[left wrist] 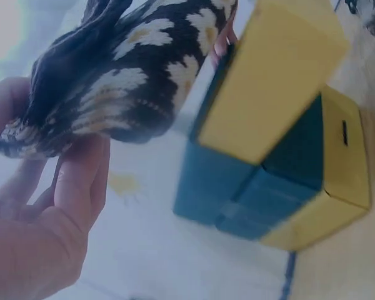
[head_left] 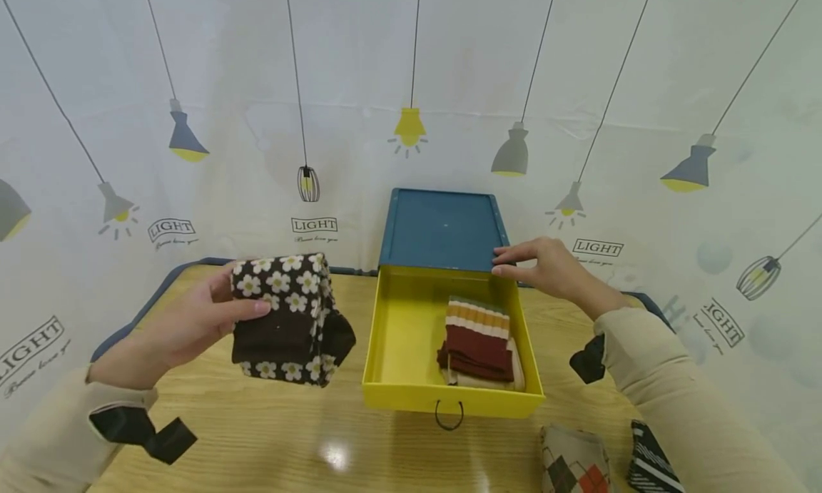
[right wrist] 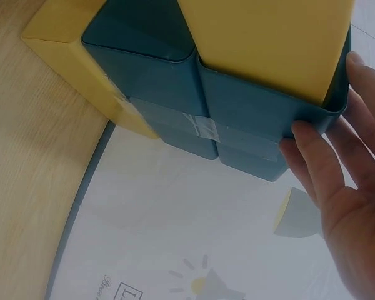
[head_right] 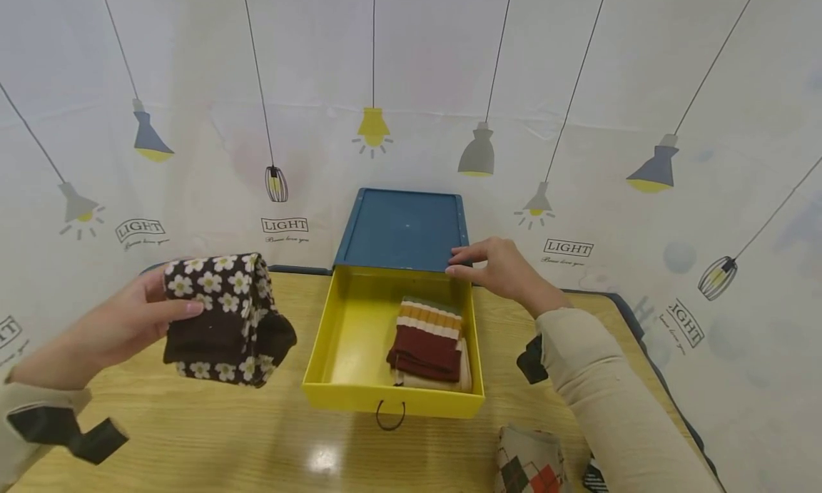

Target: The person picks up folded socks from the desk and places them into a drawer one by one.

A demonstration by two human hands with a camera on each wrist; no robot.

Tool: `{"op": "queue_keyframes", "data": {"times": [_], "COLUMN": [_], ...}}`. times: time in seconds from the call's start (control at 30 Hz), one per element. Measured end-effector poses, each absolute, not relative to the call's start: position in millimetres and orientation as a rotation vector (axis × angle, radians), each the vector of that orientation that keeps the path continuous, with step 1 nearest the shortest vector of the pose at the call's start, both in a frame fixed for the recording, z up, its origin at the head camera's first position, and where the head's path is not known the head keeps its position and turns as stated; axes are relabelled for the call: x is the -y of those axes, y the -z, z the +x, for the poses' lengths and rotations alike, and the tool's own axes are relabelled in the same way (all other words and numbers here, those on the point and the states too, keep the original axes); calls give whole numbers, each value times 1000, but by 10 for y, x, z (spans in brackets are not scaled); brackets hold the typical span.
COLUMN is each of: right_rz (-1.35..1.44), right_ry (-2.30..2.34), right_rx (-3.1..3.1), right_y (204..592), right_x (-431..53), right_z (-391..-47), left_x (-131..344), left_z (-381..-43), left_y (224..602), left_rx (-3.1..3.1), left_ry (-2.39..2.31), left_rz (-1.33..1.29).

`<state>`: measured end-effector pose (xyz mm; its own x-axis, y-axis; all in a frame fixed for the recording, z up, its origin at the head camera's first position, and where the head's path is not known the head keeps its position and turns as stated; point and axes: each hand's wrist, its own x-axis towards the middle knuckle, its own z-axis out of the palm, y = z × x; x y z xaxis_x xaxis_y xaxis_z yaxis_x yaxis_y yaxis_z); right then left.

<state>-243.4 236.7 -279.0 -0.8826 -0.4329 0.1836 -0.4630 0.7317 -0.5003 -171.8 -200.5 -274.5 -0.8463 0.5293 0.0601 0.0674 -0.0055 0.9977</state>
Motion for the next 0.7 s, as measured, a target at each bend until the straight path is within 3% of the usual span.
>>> {"op": "queue_keyframes", "data": {"times": [0.37,0.7], "right_rz": [751,732], "right_ry": [-829,-850], "right_rx": [2877,2882], "right_y": [2799,2783], "right_x": [-2357,-2361], "right_z": [-2441,-2427], "left_x": [1341,825], "left_z": [-1577,-1744], "left_y": [2148,2134], "left_rx": [-1954,-2007], "left_ry": [-1869,-1752], "left_rz": [670,664]}}
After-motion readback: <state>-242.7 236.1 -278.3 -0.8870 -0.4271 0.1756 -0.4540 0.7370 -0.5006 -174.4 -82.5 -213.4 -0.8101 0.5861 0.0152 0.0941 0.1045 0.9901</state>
